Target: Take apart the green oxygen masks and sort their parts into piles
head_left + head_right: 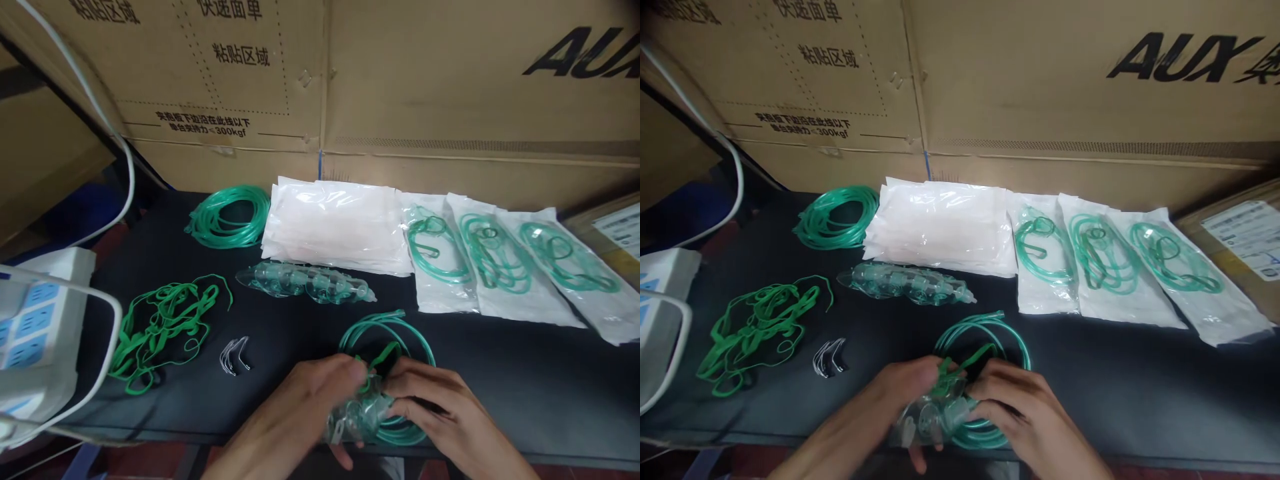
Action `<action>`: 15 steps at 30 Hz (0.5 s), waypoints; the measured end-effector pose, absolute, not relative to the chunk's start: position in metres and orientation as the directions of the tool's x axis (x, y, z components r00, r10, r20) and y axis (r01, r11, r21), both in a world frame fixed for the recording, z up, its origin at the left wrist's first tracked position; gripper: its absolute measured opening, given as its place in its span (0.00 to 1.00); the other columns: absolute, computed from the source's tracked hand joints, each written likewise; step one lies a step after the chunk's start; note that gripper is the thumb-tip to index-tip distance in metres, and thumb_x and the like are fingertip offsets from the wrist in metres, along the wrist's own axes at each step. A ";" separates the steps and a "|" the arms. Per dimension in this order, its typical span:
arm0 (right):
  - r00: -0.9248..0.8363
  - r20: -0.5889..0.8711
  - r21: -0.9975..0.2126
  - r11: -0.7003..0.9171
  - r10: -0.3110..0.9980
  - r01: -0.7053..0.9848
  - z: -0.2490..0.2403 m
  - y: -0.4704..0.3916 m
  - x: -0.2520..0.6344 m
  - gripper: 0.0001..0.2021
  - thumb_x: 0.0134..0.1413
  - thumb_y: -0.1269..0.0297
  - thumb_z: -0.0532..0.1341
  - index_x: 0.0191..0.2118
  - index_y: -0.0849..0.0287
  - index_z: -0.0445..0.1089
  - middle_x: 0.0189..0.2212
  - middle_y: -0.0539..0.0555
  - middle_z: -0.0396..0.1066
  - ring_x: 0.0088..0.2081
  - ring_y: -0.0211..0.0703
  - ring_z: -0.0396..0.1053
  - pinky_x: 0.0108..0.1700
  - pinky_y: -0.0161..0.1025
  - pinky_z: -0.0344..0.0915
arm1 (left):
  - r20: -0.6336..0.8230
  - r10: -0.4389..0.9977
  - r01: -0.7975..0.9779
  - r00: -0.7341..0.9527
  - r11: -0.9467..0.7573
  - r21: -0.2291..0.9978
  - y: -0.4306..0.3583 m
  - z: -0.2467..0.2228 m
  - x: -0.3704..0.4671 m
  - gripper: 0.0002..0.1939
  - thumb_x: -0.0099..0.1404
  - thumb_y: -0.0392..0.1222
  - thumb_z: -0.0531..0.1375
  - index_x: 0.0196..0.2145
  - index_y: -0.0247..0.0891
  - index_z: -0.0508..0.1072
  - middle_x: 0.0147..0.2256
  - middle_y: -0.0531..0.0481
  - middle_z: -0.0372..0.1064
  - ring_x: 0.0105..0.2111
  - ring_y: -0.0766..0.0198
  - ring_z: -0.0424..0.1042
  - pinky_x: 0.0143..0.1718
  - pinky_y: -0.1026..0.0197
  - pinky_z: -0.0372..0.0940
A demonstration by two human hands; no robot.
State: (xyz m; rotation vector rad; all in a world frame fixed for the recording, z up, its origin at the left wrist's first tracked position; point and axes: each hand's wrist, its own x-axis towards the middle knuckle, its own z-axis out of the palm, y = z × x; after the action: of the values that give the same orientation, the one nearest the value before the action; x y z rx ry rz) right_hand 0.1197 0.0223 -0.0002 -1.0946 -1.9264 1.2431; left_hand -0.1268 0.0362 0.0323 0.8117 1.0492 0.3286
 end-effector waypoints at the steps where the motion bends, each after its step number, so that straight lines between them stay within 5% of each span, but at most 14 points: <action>1: -0.495 0.060 -0.915 0.246 0.867 0.320 0.000 0.023 0.120 0.05 0.72 0.67 0.64 0.41 0.53 0.76 0.35 0.48 0.74 0.36 0.36 0.73 0.39 0.28 0.66 | -0.676 0.607 0.263 0.418 0.632 0.729 0.036 0.041 -0.125 0.35 0.64 0.70 0.63 0.56 0.41 0.77 0.49 0.40 0.77 0.31 0.57 0.80 0.32 0.58 0.75; 4: -0.503 0.096 -0.909 0.282 0.859 0.307 0.000 0.025 0.120 0.04 0.70 0.69 0.66 0.43 0.52 0.76 0.38 0.49 0.74 0.37 0.35 0.75 0.41 0.27 0.68 | -0.702 0.660 0.515 0.266 0.518 0.683 0.037 0.056 -0.117 0.26 0.62 0.63 0.67 0.51 0.45 0.78 0.48 0.45 0.75 0.25 0.63 0.76 0.29 0.61 0.71; 9: -0.474 0.113 -0.920 0.272 0.873 0.282 0.003 0.029 0.121 0.03 0.68 0.68 0.68 0.42 0.52 0.76 0.36 0.48 0.74 0.35 0.35 0.75 0.39 0.28 0.69 | -0.525 0.769 0.576 0.366 0.256 0.777 0.045 0.054 -0.108 0.05 0.60 0.40 0.62 0.35 0.43 0.70 0.35 0.55 0.76 0.35 0.60 0.75 0.35 0.63 0.66; 15: -0.498 0.083 -0.851 0.321 0.863 0.416 0.000 0.019 0.121 0.06 0.72 0.63 0.63 0.41 0.51 0.77 0.38 0.50 0.77 0.37 0.37 0.78 0.42 0.26 0.72 | -0.512 0.740 0.647 0.437 0.137 0.750 0.049 0.052 -0.108 0.06 0.63 0.45 0.61 0.35 0.43 0.68 0.36 0.52 0.77 0.39 0.54 0.76 0.38 0.59 0.65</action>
State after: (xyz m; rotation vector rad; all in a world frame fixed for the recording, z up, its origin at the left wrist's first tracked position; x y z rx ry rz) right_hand 0.1211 0.0192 0.0001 -1.1239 -2.0537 1.0898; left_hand -0.1080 0.0488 0.0519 1.5600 1.2587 0.1027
